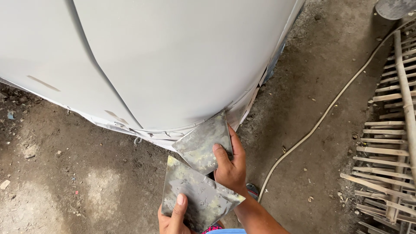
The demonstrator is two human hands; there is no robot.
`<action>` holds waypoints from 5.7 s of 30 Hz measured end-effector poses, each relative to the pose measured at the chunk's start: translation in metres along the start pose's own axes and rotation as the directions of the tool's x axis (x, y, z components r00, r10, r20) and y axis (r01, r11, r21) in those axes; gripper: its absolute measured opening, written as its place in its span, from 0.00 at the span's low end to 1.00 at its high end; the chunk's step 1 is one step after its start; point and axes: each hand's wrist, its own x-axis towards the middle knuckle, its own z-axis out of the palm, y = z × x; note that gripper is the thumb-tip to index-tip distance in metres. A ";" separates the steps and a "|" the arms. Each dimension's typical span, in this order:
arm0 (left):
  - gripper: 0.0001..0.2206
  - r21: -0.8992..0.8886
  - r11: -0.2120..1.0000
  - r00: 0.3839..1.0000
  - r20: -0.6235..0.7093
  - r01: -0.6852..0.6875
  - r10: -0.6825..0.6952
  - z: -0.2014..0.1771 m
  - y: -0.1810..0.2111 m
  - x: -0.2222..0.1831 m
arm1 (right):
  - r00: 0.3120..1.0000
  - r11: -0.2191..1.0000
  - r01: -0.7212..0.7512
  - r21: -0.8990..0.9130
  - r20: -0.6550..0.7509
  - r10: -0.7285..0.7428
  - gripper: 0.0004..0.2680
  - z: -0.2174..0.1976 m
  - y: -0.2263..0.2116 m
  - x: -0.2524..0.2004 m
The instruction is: The person applies body filler to the front bumper and side door of a white car using a putty knife. They spread the filler over several small areas and smooth it out along the panel edges and around the door handle.
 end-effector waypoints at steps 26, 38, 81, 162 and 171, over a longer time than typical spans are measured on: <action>0.21 -0.008 1.000 0.999 -0.019 -0.030 0.030 -0.010 -0.003 0.016 | 0.995 0.985 0.098 -0.142 -0.010 -0.101 0.20 0.007 0.003 -0.001; 0.22 0.119 0.985 0.992 -0.002 -0.124 0.125 -0.042 -0.017 0.039 | 0.993 0.974 0.117 -0.193 0.011 -0.117 0.20 0.013 -0.003 0.000; 0.24 0.197 0.974 0.994 0.025 -0.113 0.110 -0.072 -0.027 0.048 | 0.974 0.918 0.205 -0.339 0.160 -0.158 0.19 -0.013 -0.022 -0.015; 0.22 -0.043 0.987 0.979 0.125 -0.158 0.162 0.106 0.014 -0.016 | 0.948 0.989 0.133 0.070 0.284 -0.148 0.14 -0.168 -0.062 -0.052; 0.22 -0.005 0.978 0.971 0.115 -0.211 0.210 0.088 -0.016 0.030 | 0.811 0.890 0.321 -0.323 0.579 -0.083 0.14 -0.216 -0.057 -0.022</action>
